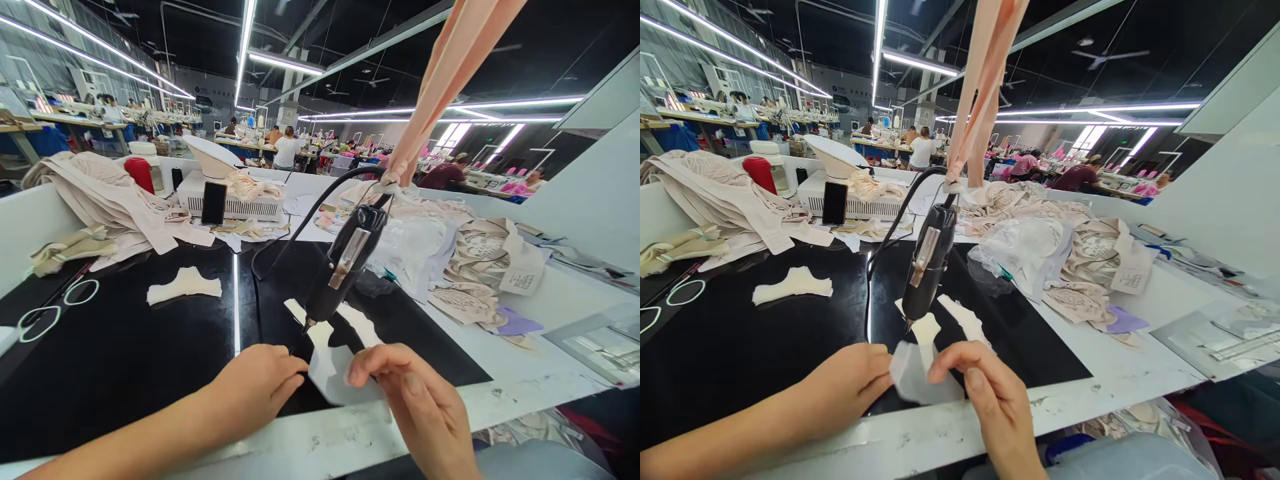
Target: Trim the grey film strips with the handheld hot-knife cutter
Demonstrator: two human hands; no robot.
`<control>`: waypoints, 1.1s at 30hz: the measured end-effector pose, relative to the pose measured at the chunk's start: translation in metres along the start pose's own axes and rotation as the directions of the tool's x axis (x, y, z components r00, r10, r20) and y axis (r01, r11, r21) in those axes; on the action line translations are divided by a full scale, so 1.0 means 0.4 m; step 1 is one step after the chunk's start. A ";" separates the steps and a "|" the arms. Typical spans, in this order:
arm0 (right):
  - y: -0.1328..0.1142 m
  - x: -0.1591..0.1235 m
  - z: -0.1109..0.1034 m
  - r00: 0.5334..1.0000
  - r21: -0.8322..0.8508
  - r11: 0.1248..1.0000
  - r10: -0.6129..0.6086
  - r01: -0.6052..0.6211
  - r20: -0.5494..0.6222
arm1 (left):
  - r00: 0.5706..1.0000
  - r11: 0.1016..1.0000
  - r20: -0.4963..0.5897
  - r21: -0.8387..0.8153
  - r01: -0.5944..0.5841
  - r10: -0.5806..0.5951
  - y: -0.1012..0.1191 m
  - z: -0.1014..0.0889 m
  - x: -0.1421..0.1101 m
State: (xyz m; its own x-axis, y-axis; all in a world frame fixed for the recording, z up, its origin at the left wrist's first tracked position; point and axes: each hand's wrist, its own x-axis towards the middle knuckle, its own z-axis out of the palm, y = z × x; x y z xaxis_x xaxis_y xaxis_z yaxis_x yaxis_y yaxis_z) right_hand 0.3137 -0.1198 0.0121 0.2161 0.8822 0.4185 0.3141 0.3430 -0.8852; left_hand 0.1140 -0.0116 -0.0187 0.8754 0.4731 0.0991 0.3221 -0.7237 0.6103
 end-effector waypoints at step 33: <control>0.038 0.036 0.282 0.871 -0.127 0.911 0.413 -0.393 0.264 | 0.839 0.551 0.037 -0.739 0.388 -0.542 -0.113 -0.190 -0.171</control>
State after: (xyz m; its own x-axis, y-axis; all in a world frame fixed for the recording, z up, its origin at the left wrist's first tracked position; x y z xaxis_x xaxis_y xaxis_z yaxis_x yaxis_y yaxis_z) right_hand 0.2171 -0.0656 -0.0183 0.0736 0.9958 -0.0547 0.3185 -0.0754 -0.9449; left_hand 0.0121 0.0269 0.0068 0.5734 0.7711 -0.2767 0.2508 0.1563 0.9553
